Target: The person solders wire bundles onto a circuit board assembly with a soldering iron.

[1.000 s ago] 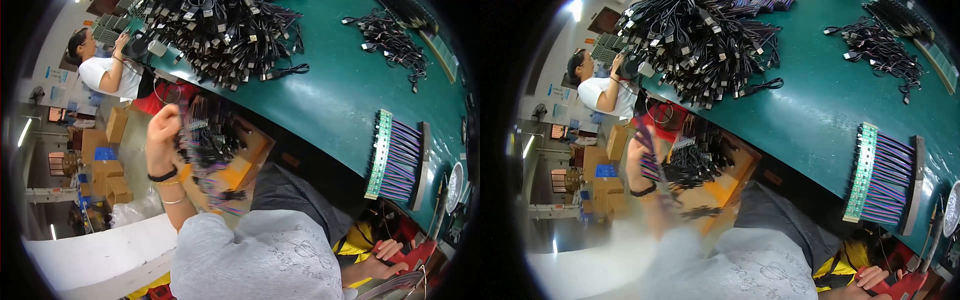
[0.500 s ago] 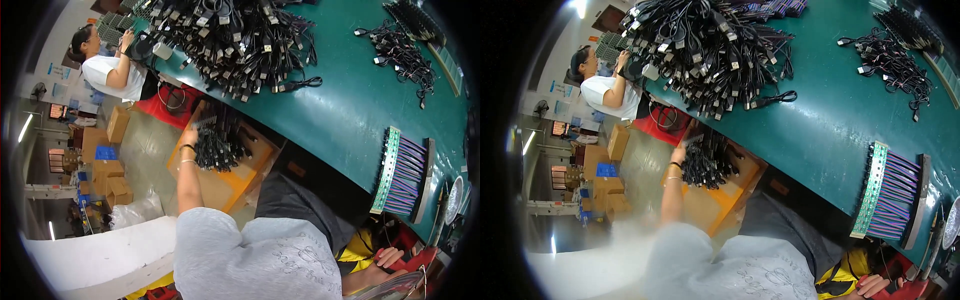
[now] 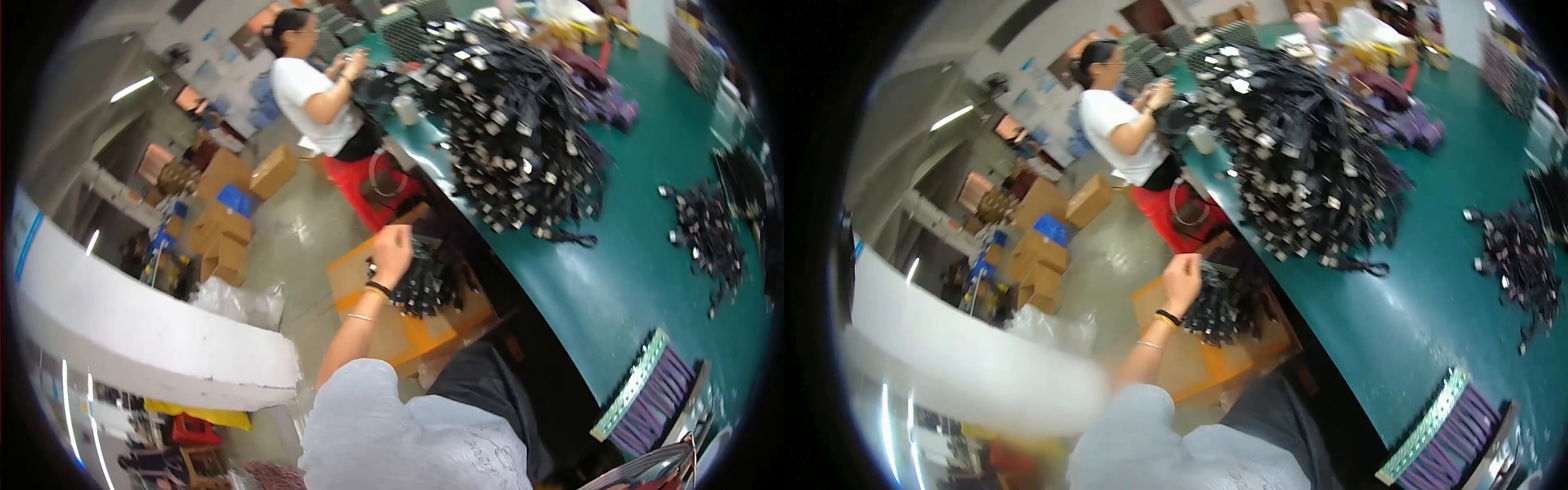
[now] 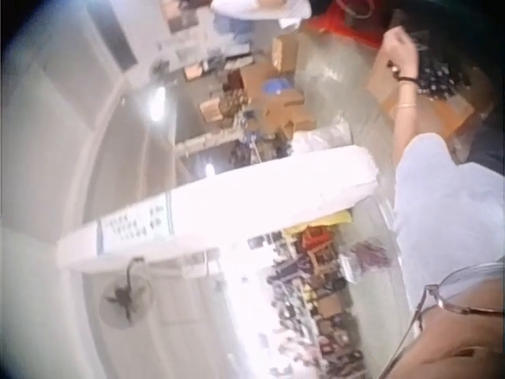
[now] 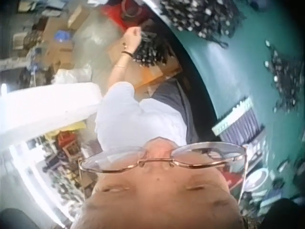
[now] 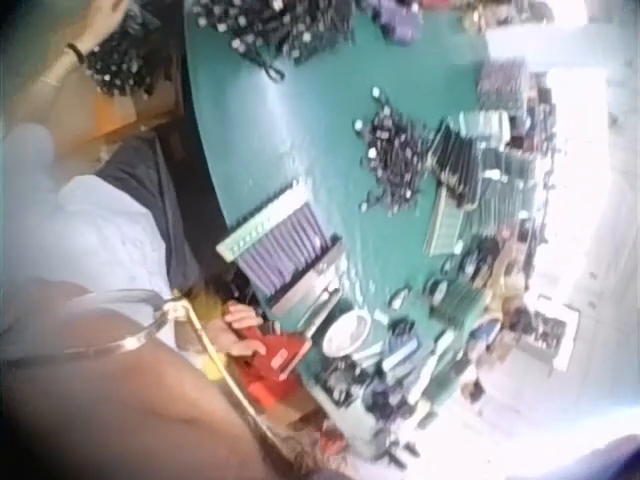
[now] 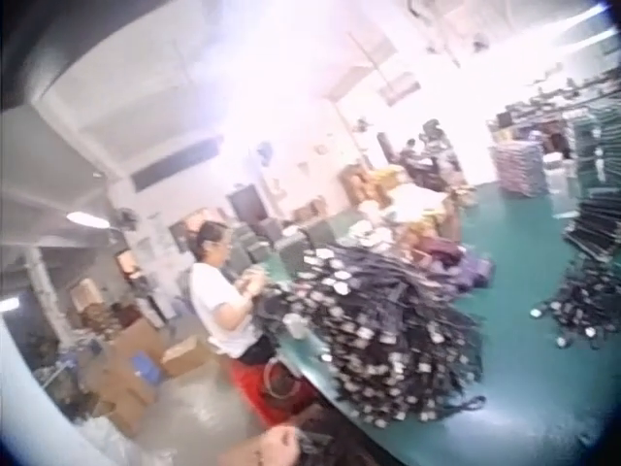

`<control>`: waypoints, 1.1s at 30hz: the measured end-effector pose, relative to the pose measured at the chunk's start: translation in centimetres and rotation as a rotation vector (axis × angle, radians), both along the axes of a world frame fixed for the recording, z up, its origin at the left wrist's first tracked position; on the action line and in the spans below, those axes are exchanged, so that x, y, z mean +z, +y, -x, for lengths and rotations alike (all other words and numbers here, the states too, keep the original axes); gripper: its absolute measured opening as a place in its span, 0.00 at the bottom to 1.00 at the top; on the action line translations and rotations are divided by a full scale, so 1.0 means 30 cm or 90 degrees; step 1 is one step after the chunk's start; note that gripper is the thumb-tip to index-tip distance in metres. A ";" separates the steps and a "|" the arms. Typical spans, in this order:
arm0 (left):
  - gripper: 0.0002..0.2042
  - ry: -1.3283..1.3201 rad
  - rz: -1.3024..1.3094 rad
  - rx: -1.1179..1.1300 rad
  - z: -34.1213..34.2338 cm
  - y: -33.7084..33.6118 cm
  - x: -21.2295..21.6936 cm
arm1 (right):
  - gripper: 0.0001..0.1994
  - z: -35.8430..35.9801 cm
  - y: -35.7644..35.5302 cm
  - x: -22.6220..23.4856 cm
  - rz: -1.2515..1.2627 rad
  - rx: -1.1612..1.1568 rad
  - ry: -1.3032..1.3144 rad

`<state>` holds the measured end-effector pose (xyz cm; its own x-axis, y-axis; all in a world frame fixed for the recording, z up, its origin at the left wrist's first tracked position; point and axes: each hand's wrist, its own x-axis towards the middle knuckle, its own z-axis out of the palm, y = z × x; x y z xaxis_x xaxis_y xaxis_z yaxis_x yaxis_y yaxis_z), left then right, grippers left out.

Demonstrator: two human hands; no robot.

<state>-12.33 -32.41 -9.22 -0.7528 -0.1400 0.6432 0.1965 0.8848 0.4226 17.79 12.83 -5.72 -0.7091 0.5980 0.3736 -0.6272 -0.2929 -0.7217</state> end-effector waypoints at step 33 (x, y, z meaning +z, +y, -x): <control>0.51 -0.301 0.497 -0.701 0.242 1.878 0.392 | 0.28 -0.258 -0.023 -0.179 0.101 -0.400 -0.065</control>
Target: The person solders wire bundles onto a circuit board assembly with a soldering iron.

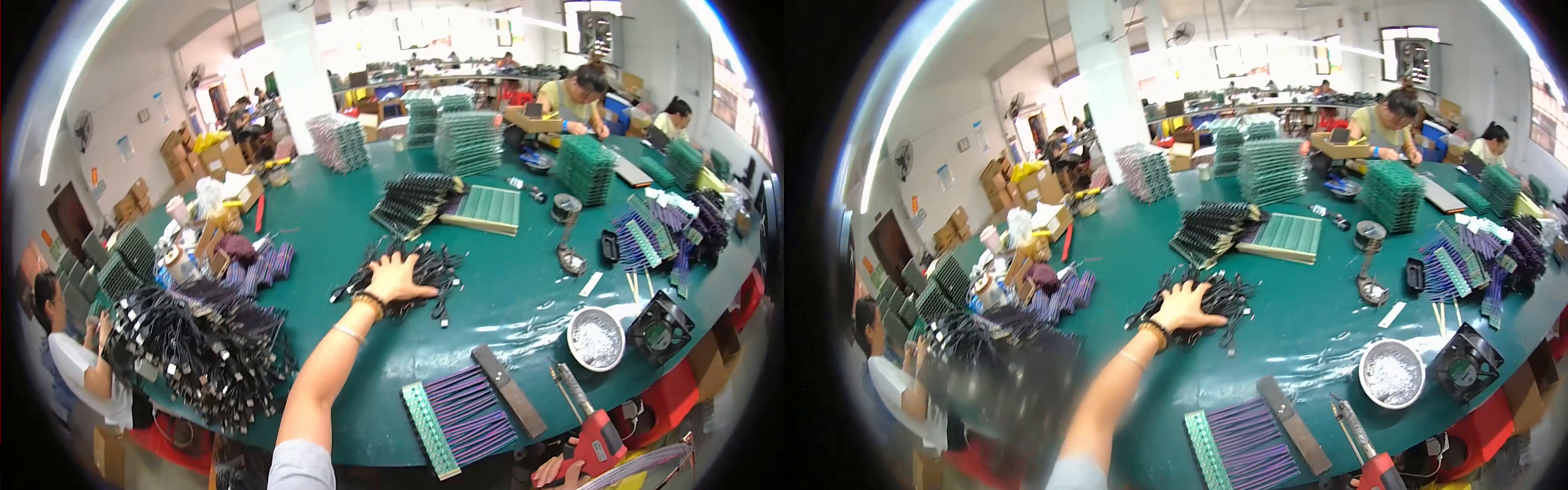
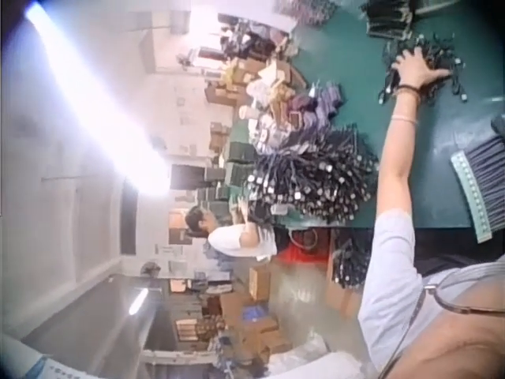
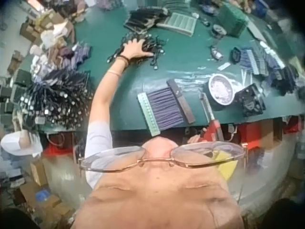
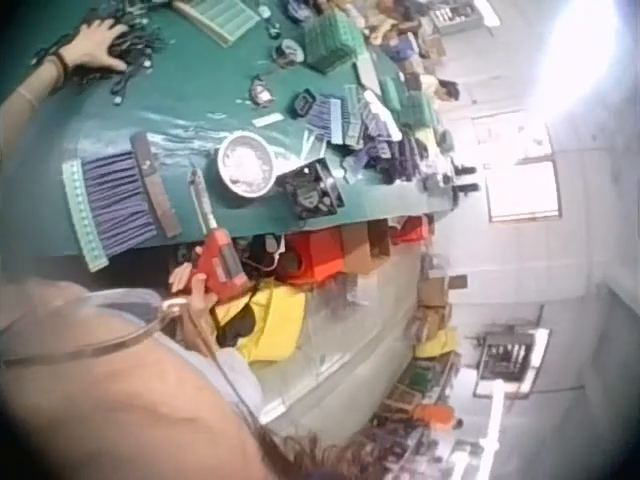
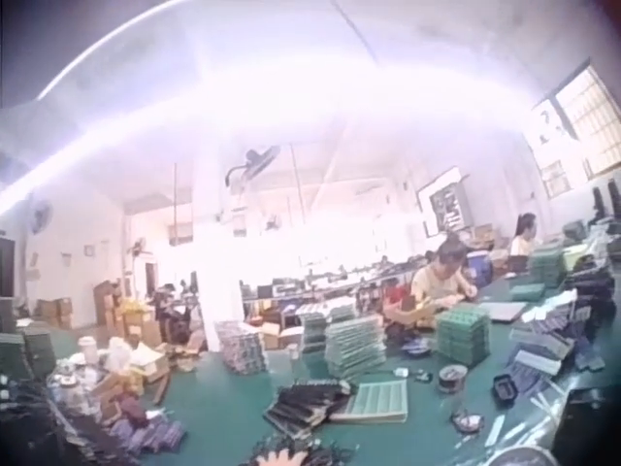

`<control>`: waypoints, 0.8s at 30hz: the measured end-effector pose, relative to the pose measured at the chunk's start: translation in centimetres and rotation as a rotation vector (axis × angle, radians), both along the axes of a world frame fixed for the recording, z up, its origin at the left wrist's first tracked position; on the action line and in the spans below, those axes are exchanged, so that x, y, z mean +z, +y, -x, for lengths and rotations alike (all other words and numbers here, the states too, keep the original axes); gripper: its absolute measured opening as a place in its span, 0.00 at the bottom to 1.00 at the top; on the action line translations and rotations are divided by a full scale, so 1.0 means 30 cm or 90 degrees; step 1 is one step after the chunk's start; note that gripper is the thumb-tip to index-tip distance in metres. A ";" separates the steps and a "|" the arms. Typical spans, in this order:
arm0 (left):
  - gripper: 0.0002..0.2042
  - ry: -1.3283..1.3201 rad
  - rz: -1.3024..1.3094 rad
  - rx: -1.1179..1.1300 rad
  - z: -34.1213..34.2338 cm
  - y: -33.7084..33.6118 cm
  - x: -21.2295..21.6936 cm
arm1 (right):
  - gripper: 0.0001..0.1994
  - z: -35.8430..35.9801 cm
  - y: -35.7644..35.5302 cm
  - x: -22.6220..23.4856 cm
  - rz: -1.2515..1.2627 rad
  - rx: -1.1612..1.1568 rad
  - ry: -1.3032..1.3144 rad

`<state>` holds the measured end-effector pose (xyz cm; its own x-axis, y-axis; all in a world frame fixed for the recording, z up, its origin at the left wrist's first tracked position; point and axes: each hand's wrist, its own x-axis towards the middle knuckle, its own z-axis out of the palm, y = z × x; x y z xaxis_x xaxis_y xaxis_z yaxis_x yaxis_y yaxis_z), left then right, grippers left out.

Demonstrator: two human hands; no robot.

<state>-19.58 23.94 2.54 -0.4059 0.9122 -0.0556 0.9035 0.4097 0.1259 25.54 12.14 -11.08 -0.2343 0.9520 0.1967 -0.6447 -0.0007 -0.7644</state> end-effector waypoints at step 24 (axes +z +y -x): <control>0.15 0.029 -0.140 -0.114 -0.225 -0.415 -0.088 | 0.20 -0.044 -0.050 0.046 -0.023 0.162 -0.032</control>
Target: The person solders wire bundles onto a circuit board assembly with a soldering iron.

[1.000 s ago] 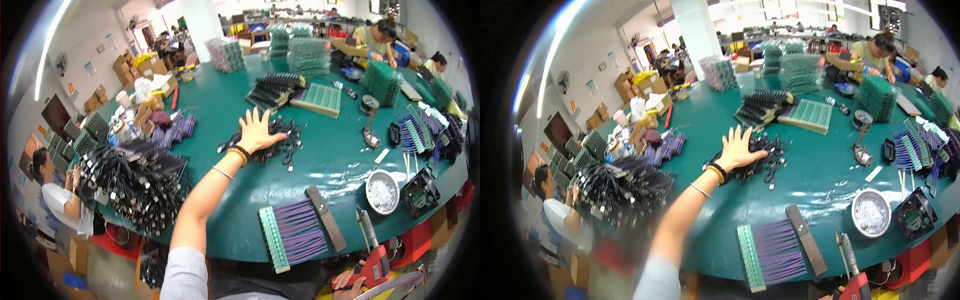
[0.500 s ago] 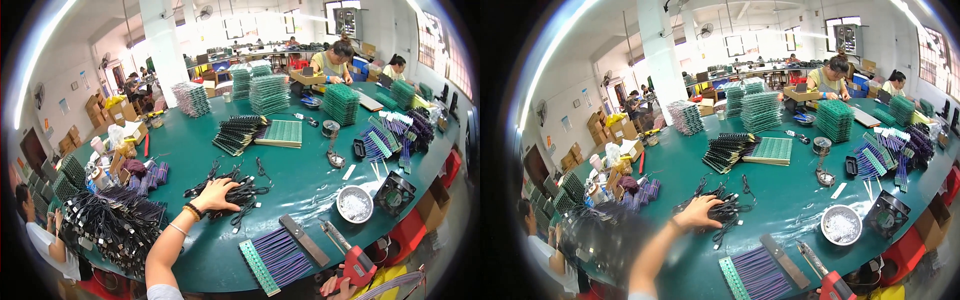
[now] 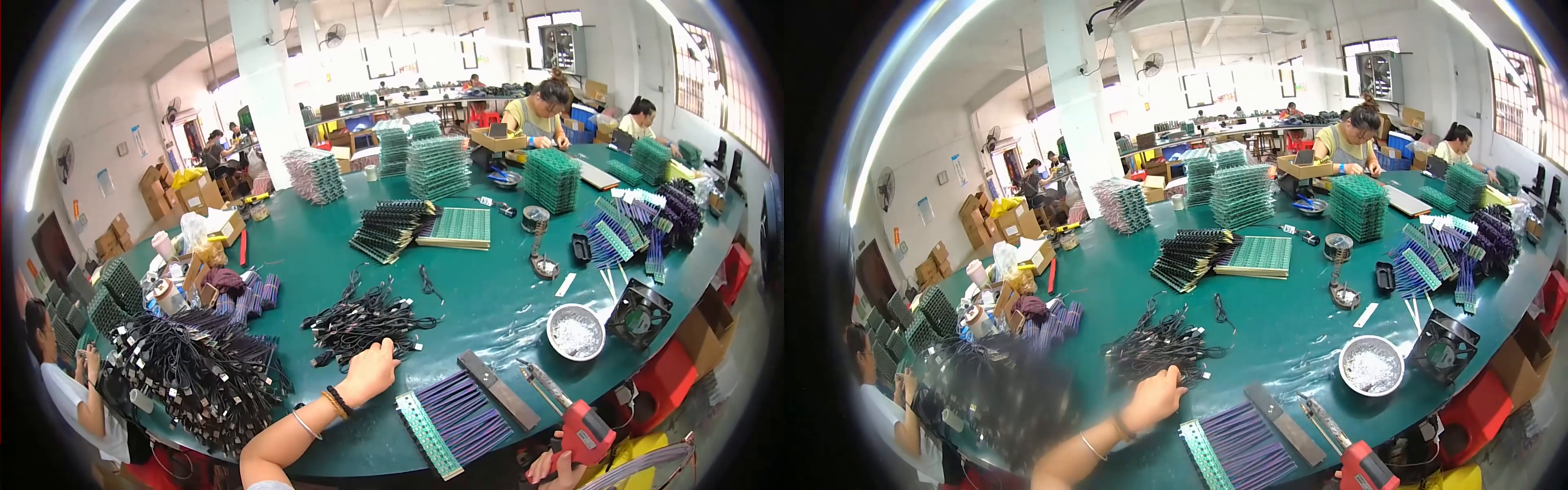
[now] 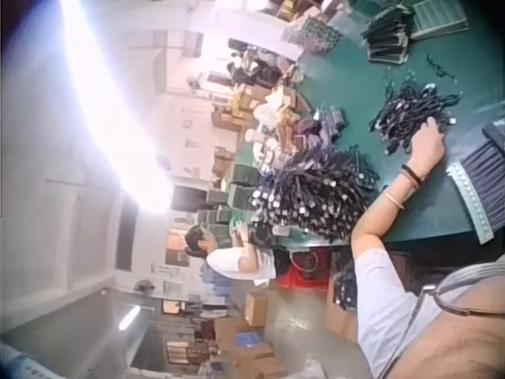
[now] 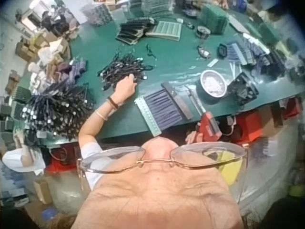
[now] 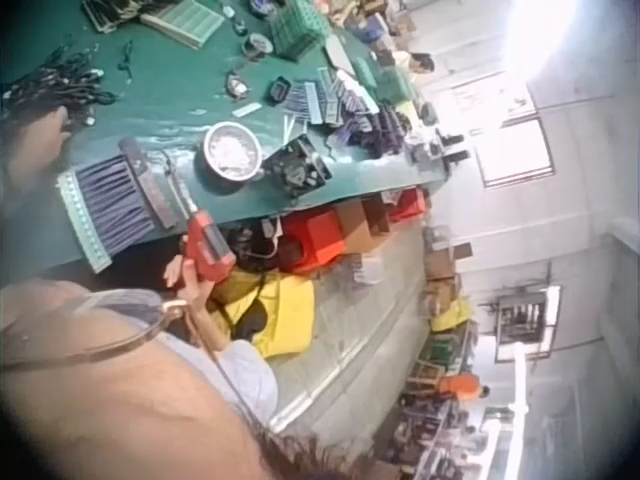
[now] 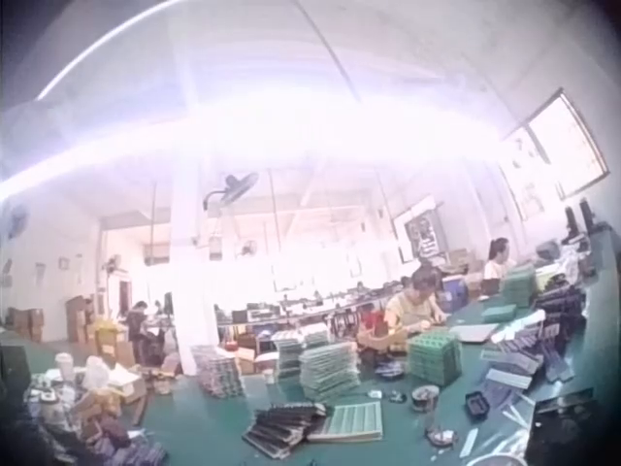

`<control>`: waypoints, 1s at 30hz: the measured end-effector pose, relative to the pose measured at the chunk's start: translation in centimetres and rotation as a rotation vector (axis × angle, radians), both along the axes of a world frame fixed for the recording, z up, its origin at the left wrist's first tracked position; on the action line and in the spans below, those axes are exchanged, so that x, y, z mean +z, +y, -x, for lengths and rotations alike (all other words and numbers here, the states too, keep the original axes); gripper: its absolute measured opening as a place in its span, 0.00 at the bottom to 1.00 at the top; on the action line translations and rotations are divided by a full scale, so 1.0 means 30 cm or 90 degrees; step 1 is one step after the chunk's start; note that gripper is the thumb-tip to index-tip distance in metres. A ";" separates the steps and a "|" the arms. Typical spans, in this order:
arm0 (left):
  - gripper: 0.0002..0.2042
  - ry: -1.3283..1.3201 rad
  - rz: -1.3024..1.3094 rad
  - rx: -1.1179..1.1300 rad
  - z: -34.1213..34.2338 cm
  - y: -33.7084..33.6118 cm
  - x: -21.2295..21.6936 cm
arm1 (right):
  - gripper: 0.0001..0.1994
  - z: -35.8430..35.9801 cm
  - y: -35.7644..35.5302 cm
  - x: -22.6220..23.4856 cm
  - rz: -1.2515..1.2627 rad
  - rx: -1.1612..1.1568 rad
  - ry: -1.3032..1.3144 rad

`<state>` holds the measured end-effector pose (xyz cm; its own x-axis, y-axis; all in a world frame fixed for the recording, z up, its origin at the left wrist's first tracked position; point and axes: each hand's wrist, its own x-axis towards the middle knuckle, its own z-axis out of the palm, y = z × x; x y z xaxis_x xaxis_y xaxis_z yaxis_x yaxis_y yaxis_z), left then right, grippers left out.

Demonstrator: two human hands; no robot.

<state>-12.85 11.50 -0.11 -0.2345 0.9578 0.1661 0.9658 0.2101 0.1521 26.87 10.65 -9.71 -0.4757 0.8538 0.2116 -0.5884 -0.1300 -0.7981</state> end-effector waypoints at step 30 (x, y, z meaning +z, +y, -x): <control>0.11 -0.065 -0.215 0.151 0.072 -0.155 0.142 | 0.10 0.149 -0.053 0.274 -0.157 -0.237 -0.265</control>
<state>-15.00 6.85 4.15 -0.4736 0.7709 0.4259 0.8729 0.3466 0.3435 22.42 9.06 -1.47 -0.2401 0.9281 0.2844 -0.1907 0.2422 -0.9513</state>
